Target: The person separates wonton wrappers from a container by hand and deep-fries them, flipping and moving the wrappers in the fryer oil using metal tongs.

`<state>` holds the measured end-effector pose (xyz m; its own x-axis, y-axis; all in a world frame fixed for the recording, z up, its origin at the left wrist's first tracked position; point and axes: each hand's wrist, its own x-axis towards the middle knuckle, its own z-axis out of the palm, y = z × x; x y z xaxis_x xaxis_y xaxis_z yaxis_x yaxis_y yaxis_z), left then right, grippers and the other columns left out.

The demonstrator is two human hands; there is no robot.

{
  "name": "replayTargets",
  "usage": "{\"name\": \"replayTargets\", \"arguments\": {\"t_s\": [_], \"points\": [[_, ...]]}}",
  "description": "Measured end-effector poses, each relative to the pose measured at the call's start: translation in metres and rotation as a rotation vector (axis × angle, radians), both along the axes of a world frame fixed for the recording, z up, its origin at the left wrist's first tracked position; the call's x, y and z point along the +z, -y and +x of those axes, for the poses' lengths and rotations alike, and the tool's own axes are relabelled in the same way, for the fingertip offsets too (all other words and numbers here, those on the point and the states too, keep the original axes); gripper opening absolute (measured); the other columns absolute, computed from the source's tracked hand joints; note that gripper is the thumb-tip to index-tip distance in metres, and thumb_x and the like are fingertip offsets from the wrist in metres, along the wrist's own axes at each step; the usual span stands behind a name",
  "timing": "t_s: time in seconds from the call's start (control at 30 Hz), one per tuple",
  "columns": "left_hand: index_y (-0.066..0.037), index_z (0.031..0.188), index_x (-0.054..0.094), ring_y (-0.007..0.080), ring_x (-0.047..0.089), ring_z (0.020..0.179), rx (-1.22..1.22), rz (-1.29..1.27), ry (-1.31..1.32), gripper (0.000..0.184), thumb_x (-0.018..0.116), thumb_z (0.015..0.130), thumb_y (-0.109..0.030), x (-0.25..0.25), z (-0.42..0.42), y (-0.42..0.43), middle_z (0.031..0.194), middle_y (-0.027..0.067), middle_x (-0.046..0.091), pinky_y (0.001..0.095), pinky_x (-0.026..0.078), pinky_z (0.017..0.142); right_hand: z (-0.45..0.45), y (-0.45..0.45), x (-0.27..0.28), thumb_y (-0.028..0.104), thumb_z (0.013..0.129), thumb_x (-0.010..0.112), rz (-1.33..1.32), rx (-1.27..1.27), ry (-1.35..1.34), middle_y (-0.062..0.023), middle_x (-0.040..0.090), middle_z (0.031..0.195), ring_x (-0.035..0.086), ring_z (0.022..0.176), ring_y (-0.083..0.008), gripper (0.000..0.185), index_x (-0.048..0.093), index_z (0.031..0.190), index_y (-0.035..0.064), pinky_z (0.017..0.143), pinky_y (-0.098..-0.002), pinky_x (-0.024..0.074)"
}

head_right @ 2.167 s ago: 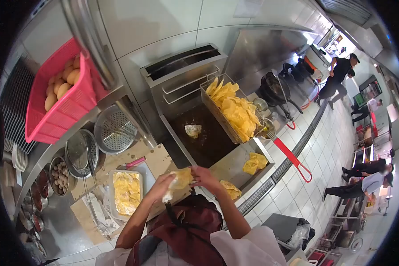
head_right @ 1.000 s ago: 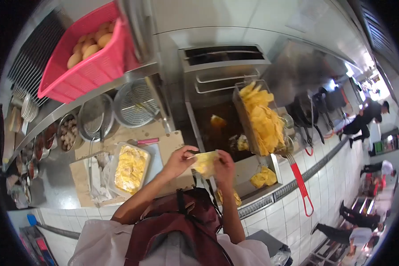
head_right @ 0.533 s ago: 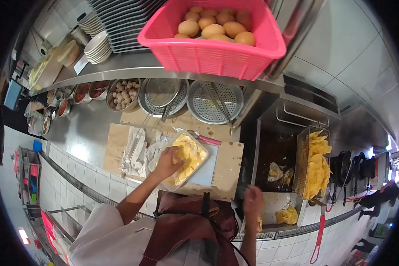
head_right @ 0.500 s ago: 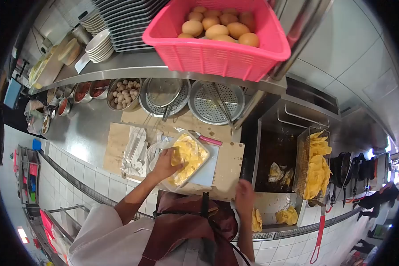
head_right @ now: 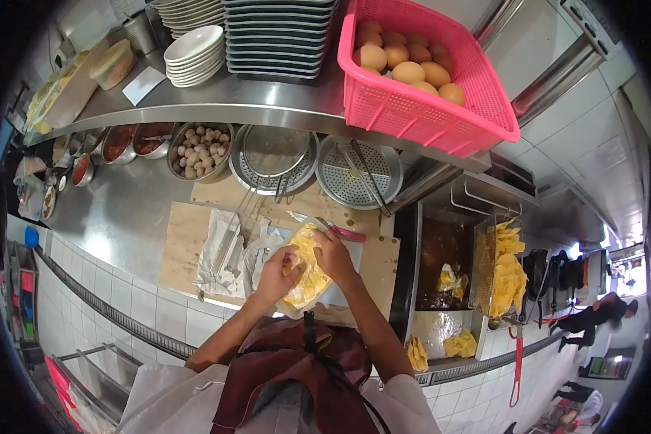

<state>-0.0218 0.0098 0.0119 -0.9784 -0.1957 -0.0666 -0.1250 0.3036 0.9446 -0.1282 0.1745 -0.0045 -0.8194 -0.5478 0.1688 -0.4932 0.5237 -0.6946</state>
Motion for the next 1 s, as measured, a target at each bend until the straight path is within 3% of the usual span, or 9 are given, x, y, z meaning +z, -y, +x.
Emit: {"name": "replayTargets", "arguments": {"t_s": [0.23,0.33,0.4,0.53,0.6,0.7,0.8,0.9,1.0], "points": [[-0.002,0.123,0.050,0.0392,0.063,0.092,0.048,-0.144,-0.115,0.045,0.068,0.082,-0.006,-0.009,-0.019,-0.014,0.097,0.0196,0.064,0.0438,0.051,0.081,-0.011,0.003,0.026,0.006,0.080,0.064,0.241,0.168,0.035,-0.0191,0.058,0.116,0.059,0.109,-0.0369,0.057,0.051,0.135,0.0123,0.087,-0.0440,0.0522],[-0.002,0.123,0.048,0.0387,0.061,0.097,-0.007,-0.339,-0.176,0.047,0.067,0.080,-0.004,-0.001,-0.019,-0.016,0.096,0.0189,0.064,0.0433,0.049,0.085,-0.022,0.000,0.039,0.005,0.079,0.065,0.367,0.261,0.053,-0.0195,0.057,0.119,0.058,0.112,-0.0359,0.056,0.053,0.133,0.0138,0.088,-0.0430,0.0521],[-0.004,0.124,0.050,0.0390,0.057,0.100,-0.031,-0.329,-0.345,0.048,0.066,0.079,-0.002,0.001,-0.019,-0.017,0.094,0.0160,0.063,0.0446,0.046,0.087,-0.019,-0.006,0.051,0.005,0.079,0.064,0.367,0.316,-0.156,-0.0211,0.057,0.121,0.059,0.112,-0.0350,0.053,0.056,0.130,0.0148,0.090,-0.0424,0.0514],[-0.003,0.123,0.049,0.0365,0.053,0.101,-0.071,-0.047,-0.270,0.048,0.066,0.078,0.003,-0.003,-0.025,-0.020,0.100,0.0170,0.059,0.0427,0.047,0.085,-0.025,-0.008,0.024,0.002,0.076,0.067,0.343,0.387,-0.205,-0.0152,0.057,0.114,0.059,0.108,-0.0354,0.058,0.056,0.132,0.0140,0.087,-0.0410,0.0516],[-0.002,0.123,0.047,0.0356,0.053,0.101,0.054,0.036,-0.283,0.051,0.065,0.076,0.007,-0.014,-0.029,-0.023,0.109,0.0195,0.053,0.0417,0.047,0.086,-0.024,-0.002,0.019,0.003,0.076,0.068,0.127,0.385,-0.295,-0.0128,0.057,0.113,0.057,0.110,-0.0339,0.054,0.058,0.129,0.0126,0.093,-0.0427,0.0487],[0.000,0.124,0.044,0.0358,0.053,0.101,0.074,0.103,-0.229,0.055,0.065,0.074,0.009,-0.018,-0.031,-0.026,0.114,0.0216,0.048,0.0411,0.047,0.086,-0.022,0.004,0.023,0.006,0.077,0.069,0.130,0.399,-0.198,-0.0101,0.056,0.116,0.052,0.116,-0.0310,0.049,0.060,0.125,0.0110,0.101,-0.0463,0.0432],[0.000,0.126,0.042,0.0379,0.053,0.103,0.056,-0.133,-0.215,0.057,0.067,0.075,0.005,0.000,-0.022,-0.019,0.114,0.0230,0.050,0.0435,0.047,0.087,-0.018,0.009,0.040,0.010,0.080,0.069,0.431,0.446,-0.061,-0.0079,0.055,0.123,0.048,0.121,-0.0277,0.040,0.063,0.120,0.0113,0.104,-0.0496,0.0389],[0.001,0.126,0.042,0.0407,0.055,0.102,0.021,-0.318,-0.152,0.059,0.071,0.075,0.000,-0.008,-0.015,-0.014,0.110,0.0254,0.054,0.0451,0.048,0.084,-0.020,0.008,0.041,0.015,0.081,0.070,0.545,0.470,-0.055,-0.0062,0.053,0.125,0.046,0.123,-0.0261,0.034,0.067,0.114,0.0137,0.105,-0.0502,0.0381],[0.001,0.127,0.041,0.0441,0.057,0.100,0.009,-0.173,0.029,0.062,0.074,0.075,-0.005,-0.014,-0.014,-0.014,0.105,0.0279,0.058,0.0474,0.048,0.084,-0.013,0.004,0.025,0.019,0.080,0.071,0.474,0.426,-0.180,-0.0051,0.056,0.121,0.049,0.120,-0.0253,0.025,0.068,0.104,0.0113,0.103,-0.0466,0.0405]]}}
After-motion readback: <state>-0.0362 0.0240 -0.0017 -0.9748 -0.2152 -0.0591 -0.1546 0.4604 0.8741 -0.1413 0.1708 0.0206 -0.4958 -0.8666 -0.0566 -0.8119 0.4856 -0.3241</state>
